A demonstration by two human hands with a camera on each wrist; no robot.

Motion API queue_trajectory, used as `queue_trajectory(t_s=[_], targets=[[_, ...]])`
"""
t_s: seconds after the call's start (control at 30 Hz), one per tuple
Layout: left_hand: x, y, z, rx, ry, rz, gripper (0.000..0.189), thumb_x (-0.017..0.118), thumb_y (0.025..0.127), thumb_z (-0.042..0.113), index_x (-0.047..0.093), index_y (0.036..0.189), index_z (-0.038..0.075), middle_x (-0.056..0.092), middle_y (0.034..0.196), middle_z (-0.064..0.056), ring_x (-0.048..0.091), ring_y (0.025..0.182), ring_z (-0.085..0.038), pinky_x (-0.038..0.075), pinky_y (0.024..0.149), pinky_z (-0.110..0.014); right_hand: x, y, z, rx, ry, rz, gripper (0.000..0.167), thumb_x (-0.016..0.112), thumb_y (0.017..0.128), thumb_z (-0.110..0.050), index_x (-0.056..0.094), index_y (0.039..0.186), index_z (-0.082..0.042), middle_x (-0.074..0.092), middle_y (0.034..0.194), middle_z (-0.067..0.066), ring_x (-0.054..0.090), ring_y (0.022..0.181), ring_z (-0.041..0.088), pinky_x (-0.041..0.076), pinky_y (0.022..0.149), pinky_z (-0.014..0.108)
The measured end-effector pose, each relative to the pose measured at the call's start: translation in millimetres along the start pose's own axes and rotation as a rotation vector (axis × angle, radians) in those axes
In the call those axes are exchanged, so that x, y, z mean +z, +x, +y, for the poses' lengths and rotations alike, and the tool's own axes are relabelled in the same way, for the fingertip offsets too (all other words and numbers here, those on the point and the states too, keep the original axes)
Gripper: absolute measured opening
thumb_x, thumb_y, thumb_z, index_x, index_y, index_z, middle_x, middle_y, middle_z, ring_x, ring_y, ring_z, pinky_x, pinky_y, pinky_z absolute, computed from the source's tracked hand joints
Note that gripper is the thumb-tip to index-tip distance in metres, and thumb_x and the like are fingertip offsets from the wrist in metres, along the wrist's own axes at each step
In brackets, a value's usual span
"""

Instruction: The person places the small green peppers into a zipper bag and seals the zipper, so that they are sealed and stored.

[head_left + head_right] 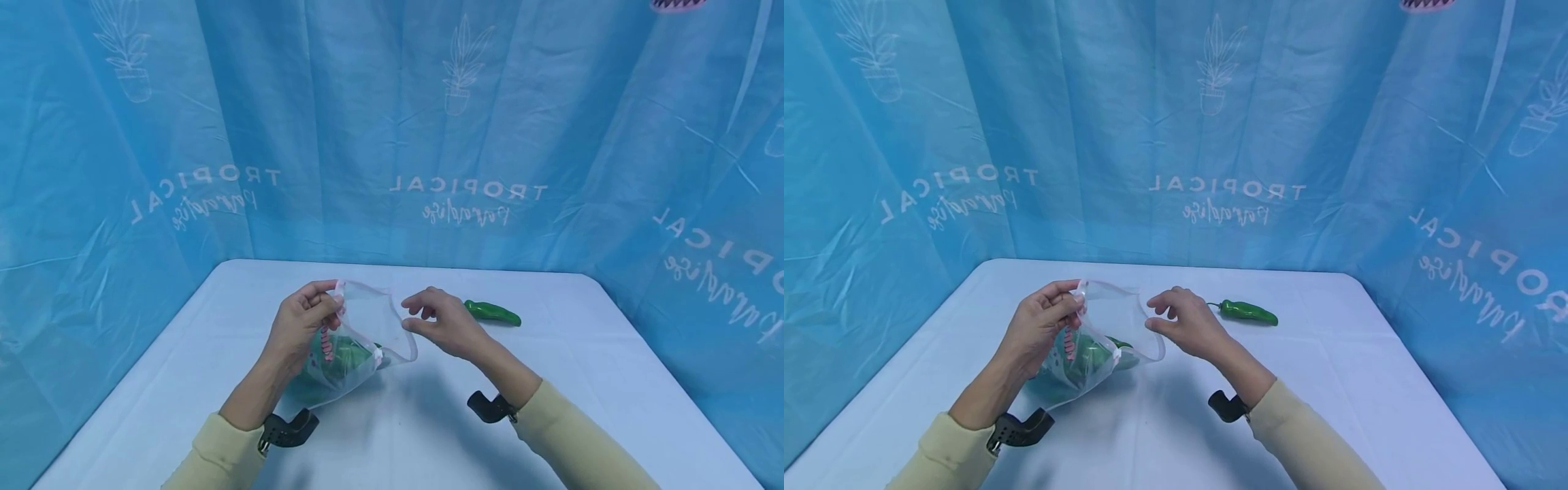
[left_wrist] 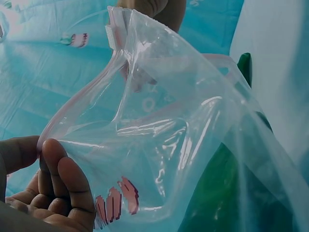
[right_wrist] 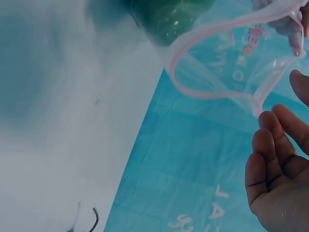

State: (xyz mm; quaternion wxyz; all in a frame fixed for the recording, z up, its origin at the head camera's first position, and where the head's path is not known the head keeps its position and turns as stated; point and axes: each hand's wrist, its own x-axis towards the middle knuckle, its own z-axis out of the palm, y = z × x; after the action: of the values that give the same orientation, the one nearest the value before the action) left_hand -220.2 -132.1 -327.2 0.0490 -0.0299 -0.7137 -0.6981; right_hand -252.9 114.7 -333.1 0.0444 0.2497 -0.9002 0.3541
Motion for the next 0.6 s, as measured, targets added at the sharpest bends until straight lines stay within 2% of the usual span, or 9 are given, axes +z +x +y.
queue_trajectory(t_s=[0.2, 0.6], targets=[[-0.9, 0.5, 0.8, -0.004, -0.004, 0.01, 0.033, 0.059, 0.093, 0.019, 0.054, 0.124, 0.008, 0.063, 0.075, 0.009, 0.057, 0.065, -0.008, 0.05, 0.072, -0.022, -8, -4.3, 14, 0.033, 0.008, 0.046, 0.031, 0.069, 0.085, -0.028, 0.066, 0.114, -0.017, 0.064, 0.103, -0.001, 0.055, 0.088, 0.014, 0.049, 0.072, 0.026], [-4.0, 0.0, 1.4, 0.012, -0.012, 0.008, 0.035, 0.059, 0.093, 0.019, 0.054, 0.125, 0.006, 0.063, 0.075, 0.01, 0.057, 0.065, -0.006, 0.049, 0.071, -0.021, -20, -12.7, 57, 0.165, 0.034, 0.09, 0.037, 0.067, 0.087, -0.032, 0.061, 0.119, -0.015, 0.064, 0.109, 0.003, 0.058, 0.094, 0.018, 0.052, 0.078, 0.032]])
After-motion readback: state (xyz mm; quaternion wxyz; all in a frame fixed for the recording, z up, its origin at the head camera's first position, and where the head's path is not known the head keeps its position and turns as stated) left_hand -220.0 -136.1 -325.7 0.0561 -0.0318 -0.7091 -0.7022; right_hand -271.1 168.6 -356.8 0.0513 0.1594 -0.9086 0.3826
